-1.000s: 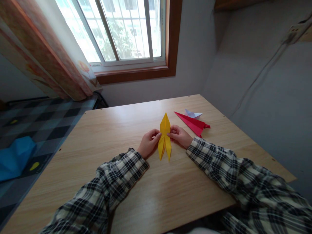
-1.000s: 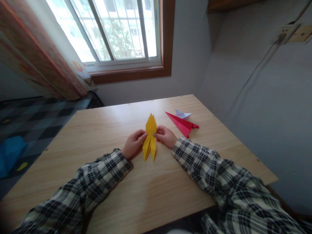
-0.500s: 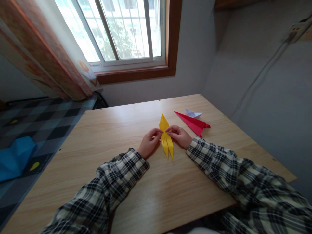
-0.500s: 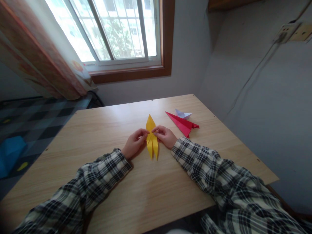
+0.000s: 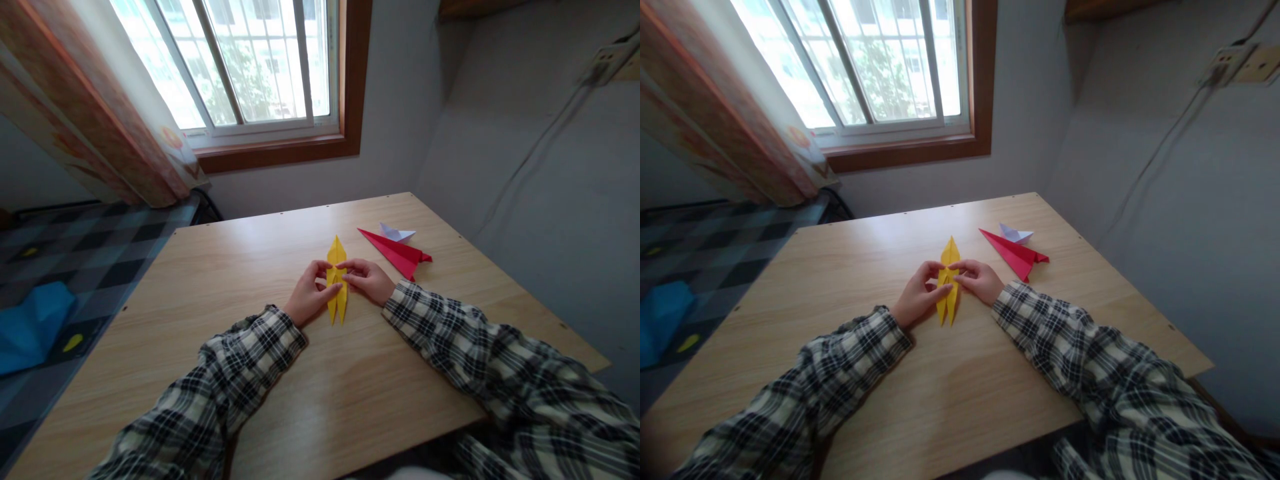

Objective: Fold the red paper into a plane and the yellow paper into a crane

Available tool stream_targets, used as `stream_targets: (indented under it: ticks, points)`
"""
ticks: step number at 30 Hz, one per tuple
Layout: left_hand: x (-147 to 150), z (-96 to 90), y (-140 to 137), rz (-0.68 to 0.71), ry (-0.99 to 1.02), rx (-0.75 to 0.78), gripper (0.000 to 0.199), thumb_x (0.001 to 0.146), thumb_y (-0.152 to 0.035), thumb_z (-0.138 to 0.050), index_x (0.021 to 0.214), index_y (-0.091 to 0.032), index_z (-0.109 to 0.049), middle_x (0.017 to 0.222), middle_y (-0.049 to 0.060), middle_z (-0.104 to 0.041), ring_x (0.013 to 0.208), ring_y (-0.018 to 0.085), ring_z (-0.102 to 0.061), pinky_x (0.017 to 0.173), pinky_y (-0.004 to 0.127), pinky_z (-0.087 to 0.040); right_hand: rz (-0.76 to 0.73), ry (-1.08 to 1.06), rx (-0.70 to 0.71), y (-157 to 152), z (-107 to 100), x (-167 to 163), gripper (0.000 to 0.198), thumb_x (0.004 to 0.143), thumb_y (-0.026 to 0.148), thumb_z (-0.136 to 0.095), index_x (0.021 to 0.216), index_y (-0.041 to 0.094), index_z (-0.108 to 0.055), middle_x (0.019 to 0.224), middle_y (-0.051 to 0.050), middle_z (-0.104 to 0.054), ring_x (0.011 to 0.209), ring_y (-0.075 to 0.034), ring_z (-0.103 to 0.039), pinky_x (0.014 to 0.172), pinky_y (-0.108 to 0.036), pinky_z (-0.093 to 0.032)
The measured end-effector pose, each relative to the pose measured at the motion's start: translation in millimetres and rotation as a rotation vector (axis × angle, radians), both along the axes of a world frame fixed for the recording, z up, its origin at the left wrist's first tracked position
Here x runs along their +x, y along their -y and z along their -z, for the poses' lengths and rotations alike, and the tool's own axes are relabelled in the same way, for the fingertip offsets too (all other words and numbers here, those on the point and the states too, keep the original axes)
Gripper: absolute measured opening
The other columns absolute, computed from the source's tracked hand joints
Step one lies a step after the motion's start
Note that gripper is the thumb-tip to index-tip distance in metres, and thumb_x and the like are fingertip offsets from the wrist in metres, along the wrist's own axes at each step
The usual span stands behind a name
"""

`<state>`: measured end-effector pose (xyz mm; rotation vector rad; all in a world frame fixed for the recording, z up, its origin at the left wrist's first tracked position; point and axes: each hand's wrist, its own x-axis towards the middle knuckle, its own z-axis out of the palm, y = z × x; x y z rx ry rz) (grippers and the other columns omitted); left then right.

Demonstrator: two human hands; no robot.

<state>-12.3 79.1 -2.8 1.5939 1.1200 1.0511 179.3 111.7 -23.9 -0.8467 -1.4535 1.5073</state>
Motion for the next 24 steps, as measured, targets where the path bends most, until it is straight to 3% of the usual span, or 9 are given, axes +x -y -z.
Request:
stream_targets:
  ticks: [3, 8, 15, 19, 21, 24]
  points:
    - [0, 2.9, -1, -0.045, 0.010, 0.052, 0.035, 0.079, -0.037, -0.073, 0.103, -0.019, -0.054, 0.098, 0.004, -0.058, 0.088, 0.017, -0.058, 0.065, 0.025, -0.053, -0.001, 0.011, 0.002, 1, -1, 0, 0.034, 0.075, 0.037, -0.078, 0.104, 0.021, -0.071, 0.071, 0.002, -0.062, 0.055, -0.010, -0.049, 0.048, -0.023, -0.039]
    - [-2, 6.9, -5, -0.063, 0.128, 0.026, 0.029, 0.085, -0.033, -0.063, 0.108, -0.020, -0.052, 0.094, 0.002, -0.063, 0.083, 0.015, -0.060, 0.072, 0.027, -0.050, 0.005, 0.010, 0.011, 2, 1, 0, 0.032, 0.076, 0.035, -0.076, 0.105, 0.021, -0.069, 0.070, 0.003, -0.061, 0.053, -0.010, -0.049, 0.048, -0.023, -0.038]
    - [-2, 8.6, -6, -0.064, 0.257, 0.033, 0.028, 0.081, -0.027, -0.065, 0.104, -0.022, -0.049, 0.085, -0.002, -0.064, 0.072, 0.013, -0.059, 0.066, 0.024, -0.046, -0.005, 0.043, 0.060, 3, 1, 0, 0.033, 0.078, 0.033, -0.072, 0.108, 0.020, -0.067, 0.068, 0.004, -0.056, 0.053, -0.009, -0.048, 0.048, -0.023, -0.037]
    - [-6, 7.8, -9, -0.107, 0.175, 0.119, 0.004, 0.081, -0.023, -0.060, 0.082, -0.020, -0.058, 0.076, -0.002, -0.060, 0.074, 0.015, -0.057, 0.070, 0.026, -0.046, 0.008, 0.118, 0.127, 3, -1, 1, 0.035, 0.080, 0.033, -0.069, 0.113, 0.019, -0.067, 0.061, 0.006, -0.053, 0.049, -0.009, -0.043, 0.046, -0.022, -0.033]
    - [-8, 7.6, -10, -0.116, 0.113, 0.147, 0.009, 0.081, -0.022, -0.058, 0.076, -0.018, -0.065, 0.079, 0.001, -0.063, 0.081, 0.018, -0.059, 0.077, 0.030, -0.048, 0.018, 0.114, 0.137, 4, -2, 0, 0.037, 0.080, 0.035, -0.069, 0.113, 0.019, -0.066, 0.069, 0.004, -0.058, 0.050, -0.008, -0.044, 0.045, -0.022, -0.033]
    - [-9, 7.6, -12, -0.125, 0.065, 0.139, 0.017, 0.083, -0.024, -0.058, 0.088, -0.018, -0.073, 0.089, 0.004, -0.067, 0.089, 0.020, -0.061, 0.083, 0.033, -0.049, 0.024, 0.110, 0.133, 4, -2, -1, 0.038, 0.080, 0.038, -0.070, 0.113, 0.020, -0.063, 0.076, 0.003, -0.060, 0.051, -0.008, -0.047, 0.045, -0.022, -0.035]
